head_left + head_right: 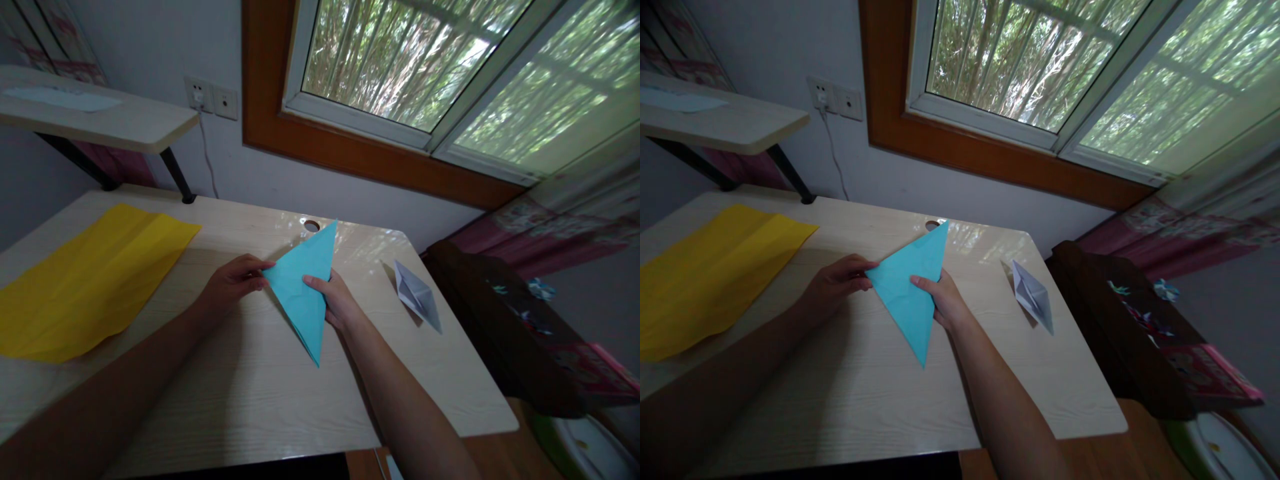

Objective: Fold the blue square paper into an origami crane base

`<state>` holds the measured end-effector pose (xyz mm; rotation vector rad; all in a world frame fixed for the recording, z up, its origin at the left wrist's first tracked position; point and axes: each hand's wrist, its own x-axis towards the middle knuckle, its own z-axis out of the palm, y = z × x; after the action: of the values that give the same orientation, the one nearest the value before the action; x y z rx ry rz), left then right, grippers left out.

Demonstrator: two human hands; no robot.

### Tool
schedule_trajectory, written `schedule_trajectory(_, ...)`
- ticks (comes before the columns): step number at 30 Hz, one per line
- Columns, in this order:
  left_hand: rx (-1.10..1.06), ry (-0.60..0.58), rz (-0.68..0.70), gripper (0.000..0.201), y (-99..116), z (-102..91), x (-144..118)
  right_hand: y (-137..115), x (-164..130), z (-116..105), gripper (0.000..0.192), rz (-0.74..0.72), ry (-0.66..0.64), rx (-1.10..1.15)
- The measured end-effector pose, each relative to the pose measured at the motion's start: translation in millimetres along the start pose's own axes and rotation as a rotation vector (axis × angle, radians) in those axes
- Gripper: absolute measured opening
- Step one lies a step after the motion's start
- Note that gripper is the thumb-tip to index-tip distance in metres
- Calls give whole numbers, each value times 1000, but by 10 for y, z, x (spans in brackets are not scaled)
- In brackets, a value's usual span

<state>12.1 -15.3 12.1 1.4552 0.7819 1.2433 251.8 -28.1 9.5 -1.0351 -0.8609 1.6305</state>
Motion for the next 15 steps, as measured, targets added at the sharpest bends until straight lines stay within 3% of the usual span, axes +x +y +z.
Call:
schedule_trajectory(6,-36,22,-143,36,-13,22,-26,2,-18,19,55,-16,7,-17)
schedule_trajectory(15,11,-26,-220,45,-57,77,-7,41,-10,16,49,-20,7,-62)
